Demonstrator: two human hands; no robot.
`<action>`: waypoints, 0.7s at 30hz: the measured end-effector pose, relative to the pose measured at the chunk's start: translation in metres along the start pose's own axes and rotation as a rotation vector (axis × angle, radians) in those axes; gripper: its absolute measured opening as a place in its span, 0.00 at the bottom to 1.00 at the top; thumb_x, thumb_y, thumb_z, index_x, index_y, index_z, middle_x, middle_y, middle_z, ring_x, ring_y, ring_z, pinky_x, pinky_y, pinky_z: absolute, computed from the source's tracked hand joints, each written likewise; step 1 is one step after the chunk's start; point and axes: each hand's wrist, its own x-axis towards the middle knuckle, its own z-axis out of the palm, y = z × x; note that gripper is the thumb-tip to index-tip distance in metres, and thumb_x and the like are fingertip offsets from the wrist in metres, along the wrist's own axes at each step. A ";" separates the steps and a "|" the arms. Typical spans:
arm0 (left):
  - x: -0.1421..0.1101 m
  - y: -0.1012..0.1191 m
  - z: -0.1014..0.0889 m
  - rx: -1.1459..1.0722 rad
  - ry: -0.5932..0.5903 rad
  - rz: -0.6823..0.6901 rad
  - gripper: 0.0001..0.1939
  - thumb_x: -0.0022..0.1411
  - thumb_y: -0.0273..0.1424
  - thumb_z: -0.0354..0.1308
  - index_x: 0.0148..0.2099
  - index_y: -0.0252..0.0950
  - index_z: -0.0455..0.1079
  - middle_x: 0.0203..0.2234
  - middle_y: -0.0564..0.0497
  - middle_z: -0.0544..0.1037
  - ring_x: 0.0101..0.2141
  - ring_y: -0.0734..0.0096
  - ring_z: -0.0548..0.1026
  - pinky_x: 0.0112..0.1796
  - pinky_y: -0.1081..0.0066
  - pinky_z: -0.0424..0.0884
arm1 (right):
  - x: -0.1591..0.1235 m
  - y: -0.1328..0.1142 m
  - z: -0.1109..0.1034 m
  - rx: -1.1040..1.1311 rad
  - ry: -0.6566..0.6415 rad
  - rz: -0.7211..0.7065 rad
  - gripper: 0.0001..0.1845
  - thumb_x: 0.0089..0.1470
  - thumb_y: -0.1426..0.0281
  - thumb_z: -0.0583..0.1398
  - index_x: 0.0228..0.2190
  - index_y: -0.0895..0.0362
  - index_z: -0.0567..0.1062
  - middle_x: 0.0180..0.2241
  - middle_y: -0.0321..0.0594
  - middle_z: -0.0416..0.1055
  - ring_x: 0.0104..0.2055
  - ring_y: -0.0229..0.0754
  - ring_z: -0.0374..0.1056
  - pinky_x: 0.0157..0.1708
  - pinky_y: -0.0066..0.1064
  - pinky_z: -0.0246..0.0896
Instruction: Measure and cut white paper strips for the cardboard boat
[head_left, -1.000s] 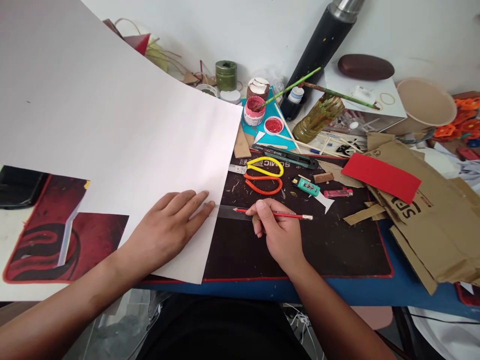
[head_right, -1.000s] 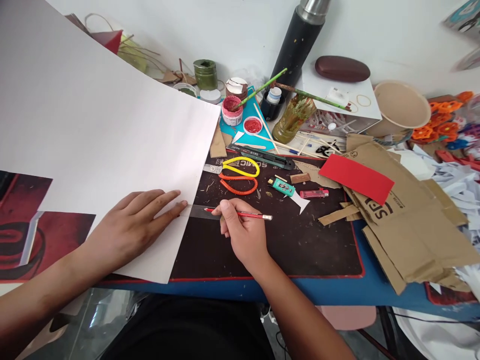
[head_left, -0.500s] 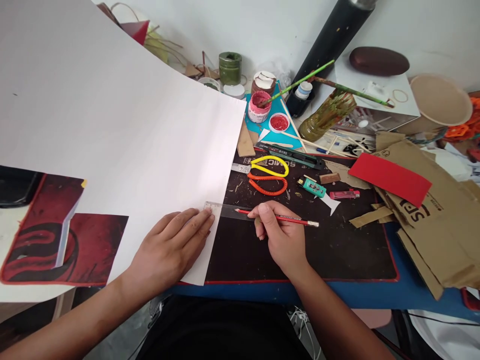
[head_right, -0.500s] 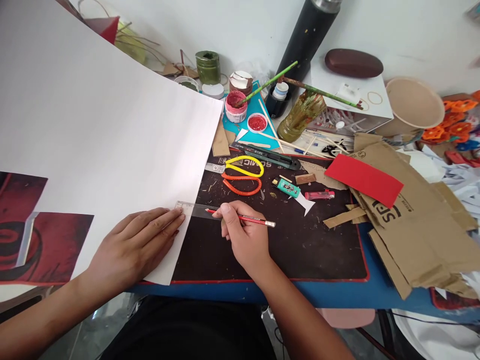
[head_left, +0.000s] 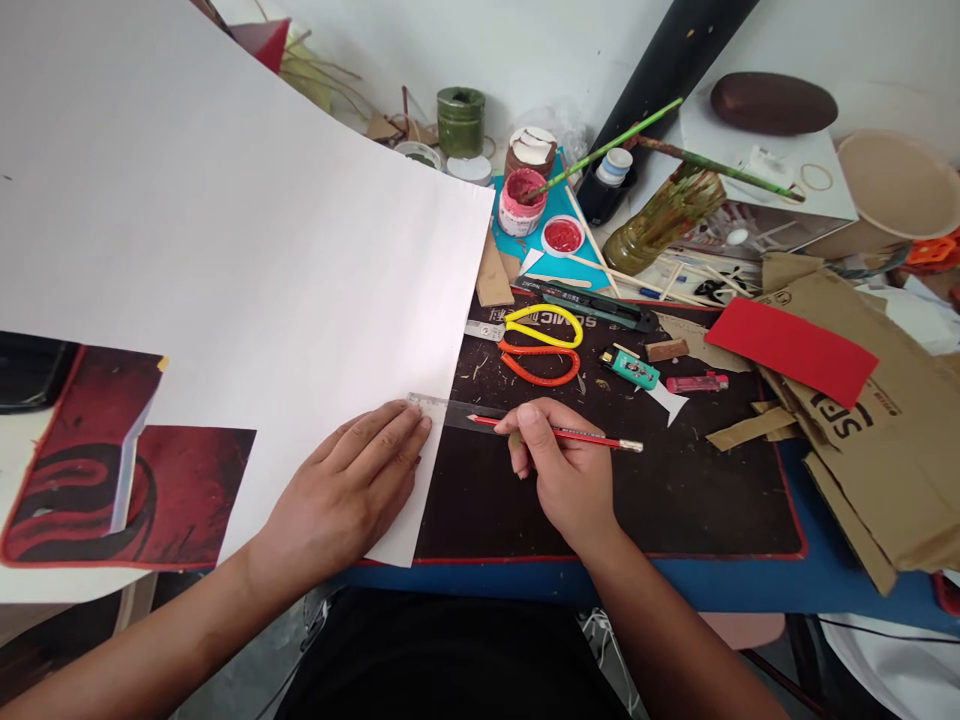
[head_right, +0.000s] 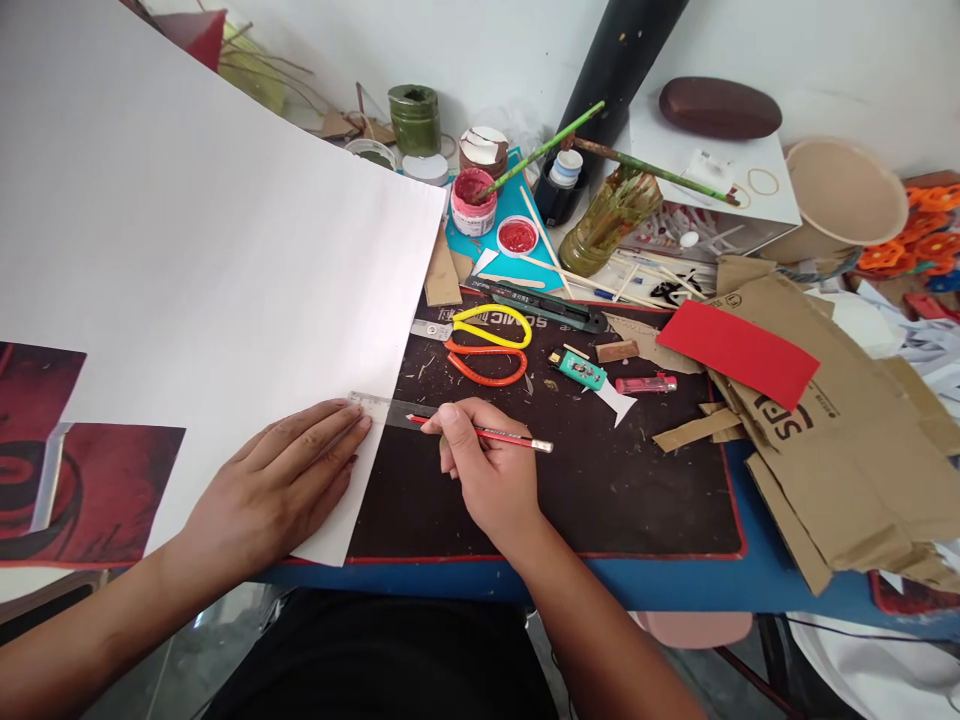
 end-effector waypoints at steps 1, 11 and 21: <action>0.000 0.000 0.001 -0.004 -0.003 0.005 0.24 0.73 0.22 0.61 0.68 0.21 0.68 0.62 0.33 0.79 0.63 0.46 0.76 0.60 0.53 0.77 | 0.000 0.000 0.000 0.004 -0.001 0.000 0.21 0.72 0.54 0.63 0.31 0.54 0.84 0.18 0.32 0.69 0.19 0.36 0.64 0.21 0.29 0.60; -0.003 -0.002 0.004 -0.013 -0.039 0.011 0.25 0.75 0.22 0.58 0.70 0.21 0.66 0.63 0.33 0.78 0.65 0.46 0.76 0.61 0.52 0.79 | -0.002 0.000 -0.003 -0.005 0.016 -0.001 0.22 0.72 0.54 0.63 0.31 0.54 0.83 0.18 0.32 0.68 0.19 0.37 0.64 0.22 0.29 0.61; -0.003 0.000 0.003 -0.036 -0.034 -0.007 0.27 0.74 0.22 0.59 0.71 0.21 0.65 0.63 0.33 0.79 0.64 0.47 0.76 0.61 0.53 0.77 | -0.003 0.002 -0.004 -0.010 -0.006 -0.015 0.20 0.73 0.56 0.62 0.33 0.54 0.84 0.19 0.32 0.69 0.20 0.37 0.64 0.23 0.30 0.60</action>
